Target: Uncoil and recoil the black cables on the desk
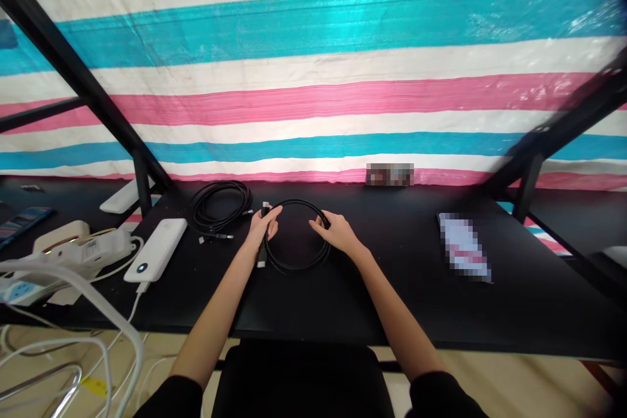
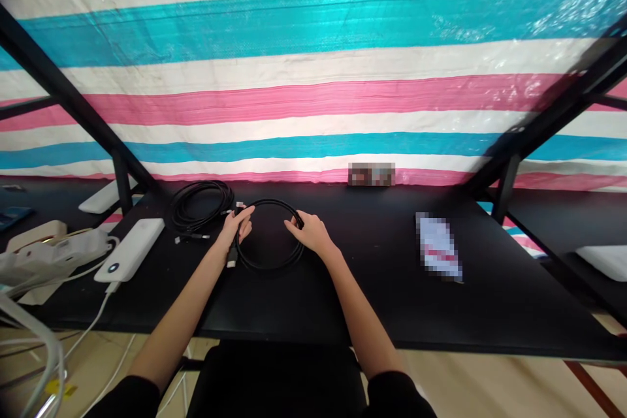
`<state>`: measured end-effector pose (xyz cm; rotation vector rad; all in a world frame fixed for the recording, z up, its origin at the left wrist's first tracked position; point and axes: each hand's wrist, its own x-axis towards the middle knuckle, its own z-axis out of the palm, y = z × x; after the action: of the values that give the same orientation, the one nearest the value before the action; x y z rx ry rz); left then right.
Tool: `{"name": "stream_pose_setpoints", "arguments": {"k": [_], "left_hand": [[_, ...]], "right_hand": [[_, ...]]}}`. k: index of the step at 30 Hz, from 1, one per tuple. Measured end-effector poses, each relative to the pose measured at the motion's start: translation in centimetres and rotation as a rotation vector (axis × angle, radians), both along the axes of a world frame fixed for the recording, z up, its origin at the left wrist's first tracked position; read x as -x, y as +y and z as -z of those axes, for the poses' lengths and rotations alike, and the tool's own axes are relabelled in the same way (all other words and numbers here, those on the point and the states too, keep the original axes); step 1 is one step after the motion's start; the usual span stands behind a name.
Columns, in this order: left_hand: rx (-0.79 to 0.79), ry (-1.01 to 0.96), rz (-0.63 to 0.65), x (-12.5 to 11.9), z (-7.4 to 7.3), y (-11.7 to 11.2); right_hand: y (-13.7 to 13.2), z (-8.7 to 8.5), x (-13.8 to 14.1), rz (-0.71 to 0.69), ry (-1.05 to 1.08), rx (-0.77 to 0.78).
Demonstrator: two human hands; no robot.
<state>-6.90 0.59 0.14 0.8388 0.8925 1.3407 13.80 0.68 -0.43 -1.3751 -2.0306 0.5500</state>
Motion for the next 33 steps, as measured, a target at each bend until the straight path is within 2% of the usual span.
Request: {"name": "stream_pose_setpoints", "arguments": {"k": [3, 5, 9, 11, 14, 16, 18, 21, 24, 28, 33], "left_hand": [[0.008, -0.107, -0.075, -0.1, 0.1, -0.1], [0.029, -0.181, -0.08, -0.3, 0.1, -0.3], [0.069, -0.3, -0.026, -0.9, 0.0, -0.9], [0.09, -0.39, 0.046, -1.2, -0.2, -1.2], [0.143, -0.507, 0.25, -1.8, -0.5, -1.8], [0.14, -0.425, 0.383, -2.2, -0.5, -2.1], [0.113, -0.246, 0.472, -2.5, -0.3, -2.3], [0.128, 0.013, 0.541, -2.7, 0.2, -2.3], [0.209, 0.14, 0.596, -2.6, 0.2, -2.3], [0.289, 0.093, 0.581, -2.2, -0.5, -2.3], [0.265, 0.02, 0.547, -2.2, -0.5, -2.3]], "right_hand": [[0.0, 0.0, 0.1, -0.019, 0.146, 0.137], [-0.1, -0.2, 0.2, -0.01, 0.252, 0.247], [-0.2, -0.8, 0.5, 0.057, 0.443, 0.252], [-0.1, -1.0, 0.6, 0.083, 0.538, 0.242], [0.2, -1.0, 0.4, 0.136, 0.695, 0.279], [0.6, -0.8, 0.1, 0.18, 0.796, 0.319], [0.9, -0.6, -0.5, 0.236, 0.855, 0.357], [1.4, -0.3, -1.4, 0.316, 0.846, 0.371], [1.7, -0.1, -2.1, 0.334, 0.799, 0.344], [1.8, 0.0, -2.3, 0.32, 0.686, 0.315], [1.7, 0.3, -1.9, 0.312, 0.494, 0.228]]}}
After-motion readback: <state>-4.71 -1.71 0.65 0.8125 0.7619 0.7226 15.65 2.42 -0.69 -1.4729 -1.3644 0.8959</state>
